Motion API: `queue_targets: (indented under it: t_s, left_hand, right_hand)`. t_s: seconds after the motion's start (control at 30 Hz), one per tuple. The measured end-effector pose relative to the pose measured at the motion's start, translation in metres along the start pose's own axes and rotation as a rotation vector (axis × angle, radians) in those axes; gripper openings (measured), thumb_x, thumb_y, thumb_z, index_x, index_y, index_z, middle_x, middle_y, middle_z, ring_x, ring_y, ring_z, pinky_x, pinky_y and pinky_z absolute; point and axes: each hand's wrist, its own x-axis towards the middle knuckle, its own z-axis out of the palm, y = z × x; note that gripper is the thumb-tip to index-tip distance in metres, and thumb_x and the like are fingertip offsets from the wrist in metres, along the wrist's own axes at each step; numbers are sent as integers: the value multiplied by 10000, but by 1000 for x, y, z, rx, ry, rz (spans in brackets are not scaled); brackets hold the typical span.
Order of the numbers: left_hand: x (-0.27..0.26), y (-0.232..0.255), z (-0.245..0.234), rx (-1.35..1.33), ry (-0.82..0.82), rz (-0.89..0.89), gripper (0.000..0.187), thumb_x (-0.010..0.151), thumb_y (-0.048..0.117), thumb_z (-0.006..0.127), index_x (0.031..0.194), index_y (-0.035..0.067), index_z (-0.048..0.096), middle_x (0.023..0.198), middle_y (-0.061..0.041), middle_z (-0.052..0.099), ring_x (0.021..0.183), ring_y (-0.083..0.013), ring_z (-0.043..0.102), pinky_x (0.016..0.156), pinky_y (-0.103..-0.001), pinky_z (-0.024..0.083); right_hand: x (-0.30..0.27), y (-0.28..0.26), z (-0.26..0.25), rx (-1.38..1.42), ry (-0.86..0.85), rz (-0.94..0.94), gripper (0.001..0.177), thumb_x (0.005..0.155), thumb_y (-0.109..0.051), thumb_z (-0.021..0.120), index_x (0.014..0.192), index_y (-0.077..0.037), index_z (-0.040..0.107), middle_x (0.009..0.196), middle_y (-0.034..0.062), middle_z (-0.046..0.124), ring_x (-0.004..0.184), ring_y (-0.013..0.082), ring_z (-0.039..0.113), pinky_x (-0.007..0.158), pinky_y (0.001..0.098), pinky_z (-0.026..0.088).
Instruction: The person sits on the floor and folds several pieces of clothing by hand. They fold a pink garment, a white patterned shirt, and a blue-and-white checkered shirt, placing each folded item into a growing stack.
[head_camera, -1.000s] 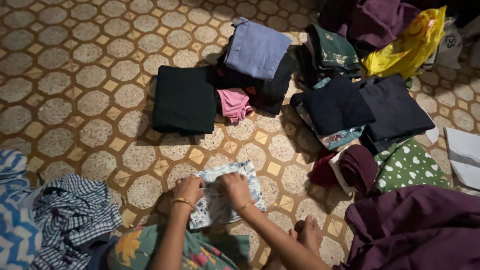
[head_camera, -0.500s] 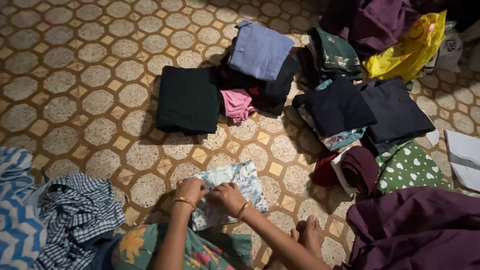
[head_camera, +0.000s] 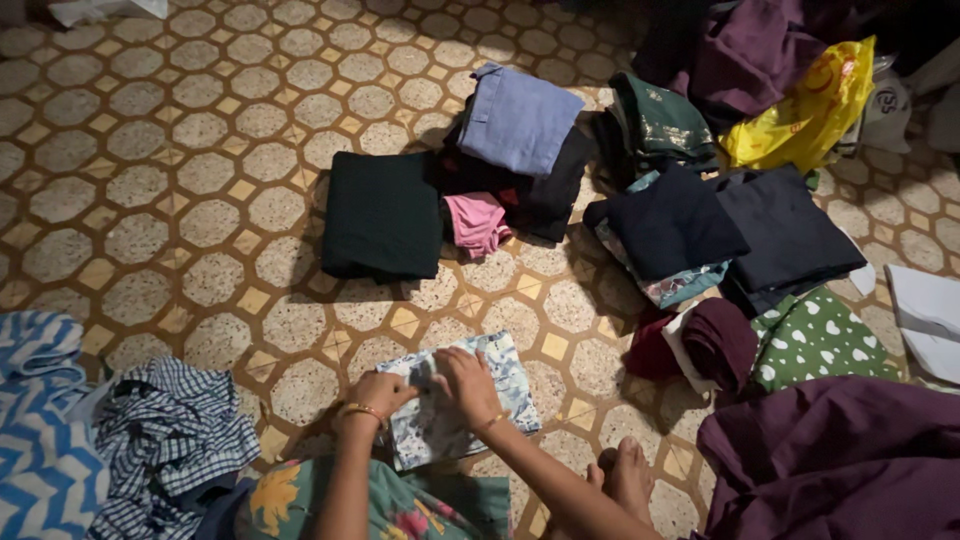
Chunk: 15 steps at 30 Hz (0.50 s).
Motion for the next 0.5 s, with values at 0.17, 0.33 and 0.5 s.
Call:
queue_targets:
  t_s: [0.17,0.33,0.5]
  left_hand:
    - [-11,13,-15,71,-6,-57,474,841,622,688,937,174,809,1047,-142,755,1004,-336,725,899,-456,559]
    - [-16,19,-20,-20,-78,-111,421,706,592,791,931,238,829,1061,-79,781,1010,-291,748,937,-403,572]
    - [-10,22,-21,102,-52,-212,419,793,580,751,967,205,817,1097,-93,767,1035,-316,736,922,-443,578]
  right_hand:
    - [-15,18,-26,-269,-307,24,710,1010,-545,452,1583,-161,287,1666,38,231,1540,253,140,1232,543,47]
    - [-24,47,-38,-223,-60,-37,762,1003,-549,444,1604,-109,287,1693,76,228,1567,264,146,1252,518,84]
    - [-35,56,-44,-277,-258,71,784,976,-582,479,1584,-127,283,1671,62,221,1556,254,136,1243,504,69]
